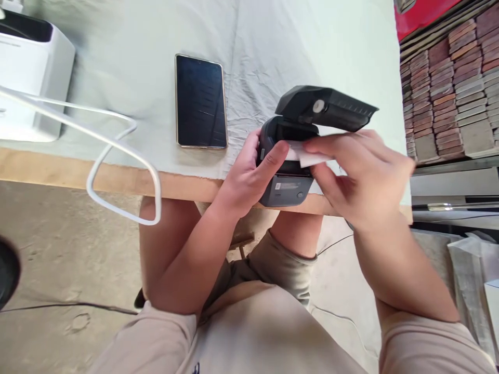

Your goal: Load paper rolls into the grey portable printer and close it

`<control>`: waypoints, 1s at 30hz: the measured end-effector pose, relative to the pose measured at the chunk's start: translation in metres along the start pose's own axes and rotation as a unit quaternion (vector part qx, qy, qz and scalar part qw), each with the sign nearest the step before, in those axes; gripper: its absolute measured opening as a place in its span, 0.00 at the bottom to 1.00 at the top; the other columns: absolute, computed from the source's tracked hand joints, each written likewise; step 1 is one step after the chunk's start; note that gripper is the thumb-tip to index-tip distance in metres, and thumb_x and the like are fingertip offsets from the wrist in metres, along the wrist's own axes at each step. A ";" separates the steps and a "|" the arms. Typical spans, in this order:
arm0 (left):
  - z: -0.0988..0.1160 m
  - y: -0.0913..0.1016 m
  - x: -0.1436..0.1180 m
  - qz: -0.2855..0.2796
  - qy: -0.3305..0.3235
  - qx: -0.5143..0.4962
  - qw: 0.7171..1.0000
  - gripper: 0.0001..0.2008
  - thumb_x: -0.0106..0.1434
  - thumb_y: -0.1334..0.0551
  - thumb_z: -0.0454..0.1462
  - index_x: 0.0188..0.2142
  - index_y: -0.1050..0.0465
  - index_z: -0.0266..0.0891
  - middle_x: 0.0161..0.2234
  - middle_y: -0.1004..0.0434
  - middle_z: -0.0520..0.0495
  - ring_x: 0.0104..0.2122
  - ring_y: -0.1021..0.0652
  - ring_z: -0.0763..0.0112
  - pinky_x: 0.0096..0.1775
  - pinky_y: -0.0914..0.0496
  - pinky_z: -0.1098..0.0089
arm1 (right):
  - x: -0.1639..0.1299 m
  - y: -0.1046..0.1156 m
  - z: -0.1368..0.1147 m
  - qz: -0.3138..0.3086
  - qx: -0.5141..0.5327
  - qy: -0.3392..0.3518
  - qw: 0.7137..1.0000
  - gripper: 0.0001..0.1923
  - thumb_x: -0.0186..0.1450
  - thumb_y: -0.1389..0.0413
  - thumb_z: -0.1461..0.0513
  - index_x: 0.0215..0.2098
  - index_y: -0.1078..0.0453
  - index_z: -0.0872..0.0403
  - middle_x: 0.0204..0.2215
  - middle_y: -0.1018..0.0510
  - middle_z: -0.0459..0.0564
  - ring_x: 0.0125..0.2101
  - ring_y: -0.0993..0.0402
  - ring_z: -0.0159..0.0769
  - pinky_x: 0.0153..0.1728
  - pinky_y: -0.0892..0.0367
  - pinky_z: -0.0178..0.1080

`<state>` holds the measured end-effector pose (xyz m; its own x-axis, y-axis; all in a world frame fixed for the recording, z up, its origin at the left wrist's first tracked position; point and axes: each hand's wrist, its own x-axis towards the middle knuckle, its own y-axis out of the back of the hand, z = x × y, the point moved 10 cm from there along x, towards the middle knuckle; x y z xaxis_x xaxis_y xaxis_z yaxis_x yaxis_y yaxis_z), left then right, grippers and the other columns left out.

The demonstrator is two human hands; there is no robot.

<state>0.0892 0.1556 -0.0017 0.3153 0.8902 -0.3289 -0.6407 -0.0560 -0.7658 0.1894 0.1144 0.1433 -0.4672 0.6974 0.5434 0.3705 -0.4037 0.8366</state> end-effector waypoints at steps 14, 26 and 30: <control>0.011 -0.010 -0.004 -0.033 -0.018 0.028 0.999 0.27 0.77 0.41 0.32 0.73 0.39 0.42 0.56 0.11 0.46 0.71 0.19 0.49 0.75 0.30 0.43 | -0.032 0.001 -0.022 0.051 0.091 -0.012 0.994 0.12 0.77 0.40 0.68 0.43 0.19 0.45 0.39 0.06 0.43 0.41 0.05 0.42 0.49 0.18 0.47; 0.003 -0.006 0.001 -0.112 -0.033 0.045 0.992 0.27 0.67 0.22 0.45 0.60 0.28 0.49 0.43 0.12 0.49 0.54 0.11 0.49 0.57 0.17 0.52 | -0.043 0.004 -0.038 0.155 0.084 0.074 0.982 0.12 0.82 0.41 0.62 0.40 0.19 0.47 0.33 0.09 0.38 0.36 0.15 0.35 0.34 0.30 0.45; 0.005 -0.003 0.005 -0.107 -0.042 0.047 0.992 0.23 0.65 0.25 0.39 0.57 0.26 0.48 0.43 0.15 0.49 0.53 0.12 0.51 0.54 0.17 0.54 | -0.053 0.013 -0.015 0.225 0.098 0.012 0.969 0.04 0.77 0.37 0.57 0.42 0.21 0.42 0.30 0.14 0.42 0.28 0.20 0.38 0.31 0.25 0.47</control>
<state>0.0891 0.1628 0.0015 0.3942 0.9118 -0.1152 -0.6292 0.1764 -0.7570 0.2066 0.0634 0.1269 -0.2411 0.4614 0.8538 0.6850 -0.5424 0.4865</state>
